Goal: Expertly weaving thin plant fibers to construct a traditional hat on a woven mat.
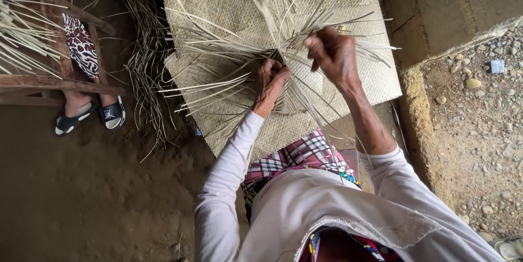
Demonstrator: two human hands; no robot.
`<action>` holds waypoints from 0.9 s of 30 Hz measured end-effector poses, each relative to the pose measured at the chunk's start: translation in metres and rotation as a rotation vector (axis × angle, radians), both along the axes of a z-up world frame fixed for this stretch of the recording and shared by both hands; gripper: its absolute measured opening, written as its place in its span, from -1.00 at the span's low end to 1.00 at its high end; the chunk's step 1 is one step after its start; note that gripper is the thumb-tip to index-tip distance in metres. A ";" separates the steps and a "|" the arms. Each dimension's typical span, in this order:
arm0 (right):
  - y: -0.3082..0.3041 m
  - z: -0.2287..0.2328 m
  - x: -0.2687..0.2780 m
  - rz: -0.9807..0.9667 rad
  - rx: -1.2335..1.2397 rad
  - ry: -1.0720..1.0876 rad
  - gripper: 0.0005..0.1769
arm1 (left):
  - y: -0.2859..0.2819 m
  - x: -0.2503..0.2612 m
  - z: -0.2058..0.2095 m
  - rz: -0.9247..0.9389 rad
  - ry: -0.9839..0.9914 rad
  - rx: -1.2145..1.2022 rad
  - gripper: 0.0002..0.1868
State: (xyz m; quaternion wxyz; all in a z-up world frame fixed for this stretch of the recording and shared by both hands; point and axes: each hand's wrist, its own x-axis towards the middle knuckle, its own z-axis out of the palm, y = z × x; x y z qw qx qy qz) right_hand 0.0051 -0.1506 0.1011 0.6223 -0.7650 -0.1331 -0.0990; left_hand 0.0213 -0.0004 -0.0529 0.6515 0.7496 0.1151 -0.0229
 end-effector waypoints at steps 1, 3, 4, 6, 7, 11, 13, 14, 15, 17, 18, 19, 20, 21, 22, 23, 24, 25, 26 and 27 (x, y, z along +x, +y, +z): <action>0.004 -0.006 -0.002 0.004 -0.002 0.000 -0.80 | 0.001 0.004 -0.007 0.004 0.000 -0.002 -0.75; 0.010 -0.019 -0.008 0.013 -0.399 0.067 -0.70 | 0.003 0.013 -0.021 -0.012 -0.019 0.014 -0.76; 0.012 -0.021 -0.006 0.015 -0.401 0.065 -0.70 | 0.003 0.012 -0.017 -0.009 -0.021 0.012 -0.76; 0.016 -0.028 -0.003 -0.020 -0.395 -0.001 -0.67 | 0.004 0.010 -0.009 -0.013 -0.018 0.002 -0.79; 0.015 -0.038 -0.001 -0.016 -0.396 -0.002 -0.67 | 0.005 0.007 -0.002 -0.008 -0.017 0.002 -0.79; 0.006 -0.058 0.001 0.102 -0.172 -0.007 -0.78 | 0.007 0.001 0.038 -0.045 0.040 0.030 -0.74; 0.005 -0.049 -0.006 0.164 -0.148 -0.039 -0.80 | 0.009 -0.004 0.053 -0.059 0.036 0.030 -0.72; 0.007 -0.040 -0.011 0.310 -0.069 -0.109 -0.84 | 0.010 -0.006 0.056 -0.068 0.067 0.019 -0.75; 0.009 -0.031 -0.016 0.456 0.012 -0.180 -0.89 | 0.011 -0.008 0.059 -0.077 0.098 0.009 -0.77; 0.018 0.003 -0.026 0.565 0.065 -0.221 -0.93 | 0.050 0.023 -0.008 -0.438 -0.268 0.184 -0.70; 0.023 0.020 -0.033 0.673 0.122 -0.259 -0.91 | 0.070 0.037 -0.042 -0.796 -0.635 0.361 -0.54; 0.020 0.020 -0.029 0.673 0.122 -0.259 -0.91 | 0.057 0.030 -0.010 -0.795 -0.635 0.362 -0.54; 0.016 0.021 -0.024 0.607 0.068 -0.252 -0.89 | 0.044 0.023 0.022 -0.536 -0.289 0.298 -0.73; 0.013 0.021 -0.020 0.540 0.014 -0.244 -0.86 | 0.031 0.016 0.054 -0.271 0.051 0.226 -0.86; 0.009 0.014 -0.013 0.541 0.014 -0.244 -0.86 | 0.033 0.018 0.050 -0.270 0.052 0.225 -0.86; 0.004 0.008 -0.007 0.443 -0.100 -0.228 -0.87 | 0.034 0.020 0.045 -0.271 -0.003 0.269 -0.84; -0.001 0.001 0.000 0.341 -0.213 -0.211 -0.88 | 0.034 0.023 0.041 -0.273 -0.059 0.312 -0.82; 0.001 -0.001 0.003 0.340 -0.214 -0.211 -0.88 | 0.033 0.018 0.048 -0.274 -0.059 0.311 -0.82; 0.002 -0.004 0.005 0.313 -0.286 -0.195 -0.89 | 0.031 0.013 0.054 -0.263 -0.093 0.351 -0.84; 0.004 -0.007 0.008 0.285 -0.359 -0.179 -0.90 | 0.029 0.008 0.061 -0.252 -0.127 0.390 -0.86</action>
